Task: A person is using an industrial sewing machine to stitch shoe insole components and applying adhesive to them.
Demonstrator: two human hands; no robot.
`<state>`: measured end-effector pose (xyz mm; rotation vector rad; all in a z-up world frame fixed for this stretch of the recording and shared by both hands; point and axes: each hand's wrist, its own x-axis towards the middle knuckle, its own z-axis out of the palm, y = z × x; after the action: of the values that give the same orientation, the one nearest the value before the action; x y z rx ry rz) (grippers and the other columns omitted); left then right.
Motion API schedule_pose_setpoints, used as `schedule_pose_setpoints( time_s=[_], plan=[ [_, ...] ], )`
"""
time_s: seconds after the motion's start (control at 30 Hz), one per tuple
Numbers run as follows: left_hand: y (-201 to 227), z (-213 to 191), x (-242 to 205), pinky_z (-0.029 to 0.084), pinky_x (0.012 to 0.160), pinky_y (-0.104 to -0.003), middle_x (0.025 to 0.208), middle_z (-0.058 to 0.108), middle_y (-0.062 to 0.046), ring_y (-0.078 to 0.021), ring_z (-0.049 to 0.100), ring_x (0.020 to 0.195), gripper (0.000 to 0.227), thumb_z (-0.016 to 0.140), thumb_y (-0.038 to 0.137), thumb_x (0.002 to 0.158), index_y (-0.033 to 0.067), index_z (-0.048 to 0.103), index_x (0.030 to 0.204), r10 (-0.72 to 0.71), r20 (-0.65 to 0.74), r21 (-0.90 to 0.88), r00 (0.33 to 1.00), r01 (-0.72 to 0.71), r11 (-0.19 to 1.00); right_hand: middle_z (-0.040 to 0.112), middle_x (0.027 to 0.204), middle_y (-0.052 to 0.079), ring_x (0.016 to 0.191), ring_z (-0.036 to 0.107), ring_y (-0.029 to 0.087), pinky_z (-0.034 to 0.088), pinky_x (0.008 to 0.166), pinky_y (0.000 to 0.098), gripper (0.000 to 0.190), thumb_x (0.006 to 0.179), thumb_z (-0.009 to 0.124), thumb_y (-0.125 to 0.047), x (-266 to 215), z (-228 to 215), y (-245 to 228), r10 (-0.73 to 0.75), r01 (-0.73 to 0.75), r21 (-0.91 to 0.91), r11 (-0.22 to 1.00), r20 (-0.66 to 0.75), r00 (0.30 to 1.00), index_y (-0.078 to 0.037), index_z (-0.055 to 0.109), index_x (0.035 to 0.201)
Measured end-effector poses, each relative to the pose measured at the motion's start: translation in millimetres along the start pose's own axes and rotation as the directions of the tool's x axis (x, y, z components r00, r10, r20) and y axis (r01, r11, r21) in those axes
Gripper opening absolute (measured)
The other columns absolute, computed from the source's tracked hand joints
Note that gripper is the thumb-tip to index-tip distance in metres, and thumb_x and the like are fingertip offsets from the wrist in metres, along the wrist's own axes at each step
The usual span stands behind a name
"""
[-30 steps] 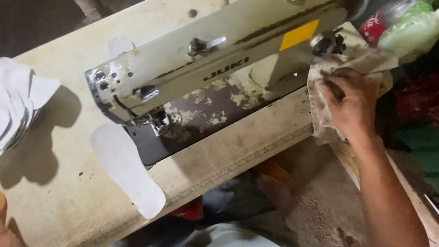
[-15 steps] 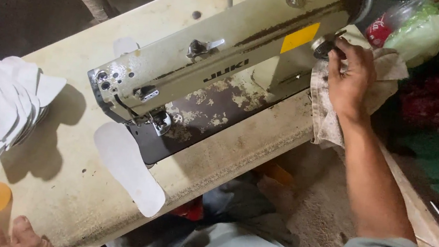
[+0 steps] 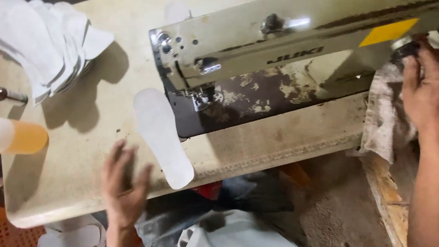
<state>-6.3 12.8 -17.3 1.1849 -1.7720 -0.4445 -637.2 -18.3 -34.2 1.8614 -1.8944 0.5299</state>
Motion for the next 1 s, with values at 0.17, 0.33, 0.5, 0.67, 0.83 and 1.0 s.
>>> schedule_pose_setpoints(
  time_s=[0.17, 0.33, 0.5, 0.67, 0.83, 1.0],
  plan=[
    [9.3, 17.4, 15.9, 0.039, 0.117, -0.064, 0.163, 0.038, -0.019, -0.0408, 0.039, 0.149, 0.062, 0.071, 0.035, 0.094, 0.0092, 0.053, 0.147, 0.005, 0.240, 0.288, 0.971, -0.076, 0.955, 0.076, 0.116, 0.016, 0.102, 0.070, 0.041, 0.051, 0.080, 0.0480, 0.004, 0.120, 0.071, -0.003, -1.8, 30.9, 28.6, -0.073, 0.071, -0.031, 0.997, -0.063, 0.995, -0.004, 0.074, 0.118],
    [9.1, 27.2, 22.8, 0.018, 0.124, -0.060, 0.166, 0.031, -0.019, -0.0374, 0.026, 0.155, 0.072, 0.048, 0.062, 0.098, 0.0186, 0.043, 0.155, -0.090, 0.389, 0.517, 0.917, -0.136, 0.845, 0.067, 0.109, 0.018, 0.103, 0.064, 0.042, 0.046, 0.087, 0.0505, 0.028, 0.127, 0.072, -0.004, -16.3, 40.5, 31.2, -0.035, 0.030, -0.071, 0.997, -0.064, 0.997, -0.003, 0.060, 0.102],
    [25.7, 24.2, 13.6, 0.021, 0.124, -0.058, 0.161, 0.043, -0.017, -0.0368, 0.033, 0.152, 0.064, 0.054, 0.057, 0.097, 0.0173, 0.054, 0.148, -0.053, 0.392, 0.485, 0.919, -0.157, 0.860, 0.076, 0.119, 0.023, 0.105, 0.070, 0.042, 0.054, 0.095, 0.0470, 0.009, 0.116, 0.070, -0.002, 3.3, 34.6, 20.8, -0.118, 0.105, -0.100, 0.989, -0.135, 0.984, 0.005, 0.074, 0.121],
    [21.6, 28.9, 16.7, 0.030, 0.119, -0.057, 0.152, 0.054, -0.017, -0.0358, 0.046, 0.144, 0.061, 0.059, 0.054, 0.095, 0.0125, 0.060, 0.141, 0.047, 0.379, 0.429, 0.924, -0.220, 0.876, 0.074, 0.113, 0.021, 0.100, 0.067, 0.042, 0.050, 0.083, 0.0495, 0.007, 0.112, 0.068, -0.002, 6.2, 22.6, 19.0, -0.060, 0.055, -0.059, 0.997, -0.100, 0.993, 0.001, 0.072, 0.117],
    [24.1, 34.9, 20.5, 0.036, 0.114, -0.052, 0.148, 0.056, -0.017, -0.0359, 0.050, 0.140, 0.054, 0.067, 0.045, 0.093, 0.0103, 0.064, 0.135, 0.073, 0.330, 0.463, 0.941, -0.229, 0.856, 0.076, 0.120, 0.025, 0.102, 0.068, 0.046, 0.051, 0.086, 0.0507, 0.025, 0.103, 0.064, 0.008, 25.5, 13.5, -5.9, 0.114, -0.073, 0.259, 0.963, -0.146, 0.983, 0.006, 0.072, 0.126],
    [22.7, 34.1, 15.6, 0.034, 0.115, -0.055, 0.154, 0.053, -0.019, -0.0372, 0.046, 0.143, 0.059, 0.066, 0.045, 0.091, 0.0094, 0.062, 0.138, -0.014, 0.339, 0.445, 0.941, -0.147, 0.884, 0.076, 0.120, 0.021, 0.103, 0.069, 0.041, 0.053, 0.083, 0.0487, 0.019, 0.110, 0.067, 0.000, 20.2, -1.7, -10.6, 0.091, -0.046, 0.274, 0.961, -0.154, 0.984, 0.002, 0.071, 0.129]
  ],
)
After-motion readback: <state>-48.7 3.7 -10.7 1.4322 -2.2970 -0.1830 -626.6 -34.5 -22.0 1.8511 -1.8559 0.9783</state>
